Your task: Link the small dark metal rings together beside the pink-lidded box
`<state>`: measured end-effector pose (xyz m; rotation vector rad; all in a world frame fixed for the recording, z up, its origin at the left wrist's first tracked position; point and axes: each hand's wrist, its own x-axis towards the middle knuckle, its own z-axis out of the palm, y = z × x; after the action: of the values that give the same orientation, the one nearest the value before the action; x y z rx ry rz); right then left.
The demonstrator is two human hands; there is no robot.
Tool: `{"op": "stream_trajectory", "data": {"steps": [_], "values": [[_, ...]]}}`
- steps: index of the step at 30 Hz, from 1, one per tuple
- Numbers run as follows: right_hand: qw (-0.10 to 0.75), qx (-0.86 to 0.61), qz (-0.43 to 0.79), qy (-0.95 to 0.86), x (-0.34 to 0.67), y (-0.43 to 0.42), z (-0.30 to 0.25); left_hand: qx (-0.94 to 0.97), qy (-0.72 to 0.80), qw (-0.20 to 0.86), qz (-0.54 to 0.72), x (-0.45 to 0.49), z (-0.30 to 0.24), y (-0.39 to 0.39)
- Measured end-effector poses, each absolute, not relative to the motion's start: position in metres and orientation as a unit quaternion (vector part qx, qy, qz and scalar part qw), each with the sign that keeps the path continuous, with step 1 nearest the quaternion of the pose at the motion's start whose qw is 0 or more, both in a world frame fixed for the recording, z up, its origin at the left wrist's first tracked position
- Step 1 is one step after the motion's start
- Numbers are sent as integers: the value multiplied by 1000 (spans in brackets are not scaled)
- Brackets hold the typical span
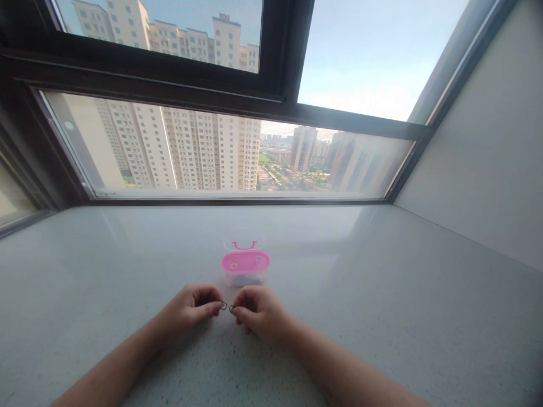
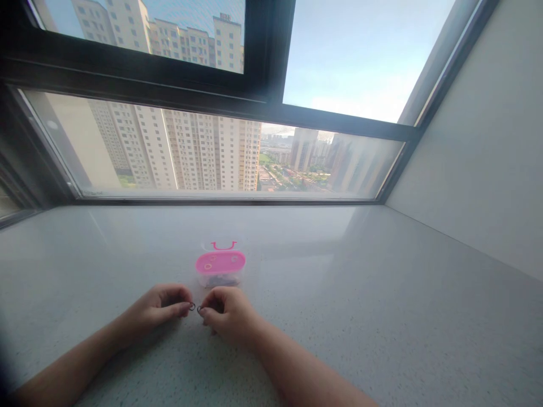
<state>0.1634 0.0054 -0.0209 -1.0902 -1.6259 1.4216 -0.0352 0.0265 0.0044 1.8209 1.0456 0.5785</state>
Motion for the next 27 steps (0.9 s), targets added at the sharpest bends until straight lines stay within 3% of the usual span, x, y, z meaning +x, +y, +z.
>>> {"op": "stream_trajectory", "data": {"steps": [27], "values": [[330,-435,540,-640,163,5,-22,762,425,435,222,-35,6,28]]}}
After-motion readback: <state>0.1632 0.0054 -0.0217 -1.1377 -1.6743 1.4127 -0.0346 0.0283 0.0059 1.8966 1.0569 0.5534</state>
